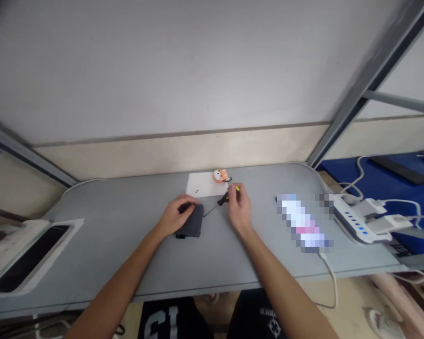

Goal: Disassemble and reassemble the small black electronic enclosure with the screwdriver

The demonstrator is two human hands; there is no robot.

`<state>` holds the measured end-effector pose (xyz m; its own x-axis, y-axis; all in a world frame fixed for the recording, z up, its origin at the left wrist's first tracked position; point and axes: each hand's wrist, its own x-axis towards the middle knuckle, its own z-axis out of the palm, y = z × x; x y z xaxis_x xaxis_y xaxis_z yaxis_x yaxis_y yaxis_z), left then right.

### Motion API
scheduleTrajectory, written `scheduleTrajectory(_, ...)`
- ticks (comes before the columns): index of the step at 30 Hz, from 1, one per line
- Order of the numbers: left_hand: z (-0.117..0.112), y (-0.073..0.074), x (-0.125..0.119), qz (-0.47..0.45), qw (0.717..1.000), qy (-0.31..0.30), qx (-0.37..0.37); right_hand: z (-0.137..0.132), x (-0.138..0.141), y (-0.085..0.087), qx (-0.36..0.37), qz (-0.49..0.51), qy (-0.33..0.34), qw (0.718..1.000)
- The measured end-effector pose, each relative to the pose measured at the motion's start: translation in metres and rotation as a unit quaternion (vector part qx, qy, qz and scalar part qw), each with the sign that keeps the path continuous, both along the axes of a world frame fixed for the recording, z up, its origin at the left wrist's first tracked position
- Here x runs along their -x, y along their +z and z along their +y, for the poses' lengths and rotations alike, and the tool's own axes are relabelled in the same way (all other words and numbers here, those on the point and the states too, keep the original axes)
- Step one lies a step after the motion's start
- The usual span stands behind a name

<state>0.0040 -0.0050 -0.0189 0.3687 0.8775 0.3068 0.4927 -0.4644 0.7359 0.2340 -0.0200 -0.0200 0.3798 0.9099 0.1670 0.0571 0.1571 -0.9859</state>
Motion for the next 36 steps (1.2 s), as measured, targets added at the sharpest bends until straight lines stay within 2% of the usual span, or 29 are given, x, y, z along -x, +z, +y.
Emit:
scheduleTrajectory(6, 0.001, -0.003, 0.0, -0.005, 1.0, -0.011, -0.016, -0.009, 0.007, 0.006, 0.006, -0.017, 0.078, 0.997)
scheduleTrajectory(10, 0.002, -0.003, 0.001, -0.004, 1.0, -0.014, -0.027, -0.011, 0.01, 0.006, 0.002, -0.038, 0.095, 0.995)
scheduleTrajectory(15, -0.006, 0.008, 0.0, -0.003, 0.998, -0.02, -0.052, -0.008, 0.006, 0.007, 0.012, -0.02, 0.06, 0.998)
scheduleTrajectory(19, -0.014, 0.017, -0.004, 0.037, 0.995, -0.077, -0.044, -0.003, 0.003, 0.006, 0.019, 0.024, 0.012, 0.999)
scheduleTrajectory(22, -0.015, 0.017, -0.006, 0.08, 0.991, -0.1, -0.033, 0.002, 0.001, 0.004, 0.026, 0.054, -0.017, 0.998)
scheduleTrajectory(26, -0.014, 0.009, -0.008, 0.084, 0.993, -0.079, -0.032, 0.003, 0.0, 0.003, 0.034, 0.078, -0.026, 0.996)
scheduleTrajectory(31, -0.009, 0.006, -0.006, 0.036, 0.998, -0.05, -0.017, 0.003, 0.002, 0.004, 0.035, 0.102, -0.026, 0.994)
scheduleTrajectory(33, 0.002, 0.008, -0.001, 0.06, 0.998, -0.014, -0.012, 0.005, 0.001, 0.002, 0.037, 0.114, -0.037, 0.992)
scheduleTrajectory(36, 0.032, 0.014, 0.006, 0.159, 0.985, 0.057, -0.016, 0.01, 0.0, -0.004, 0.042, 0.115, -0.057, 0.991)
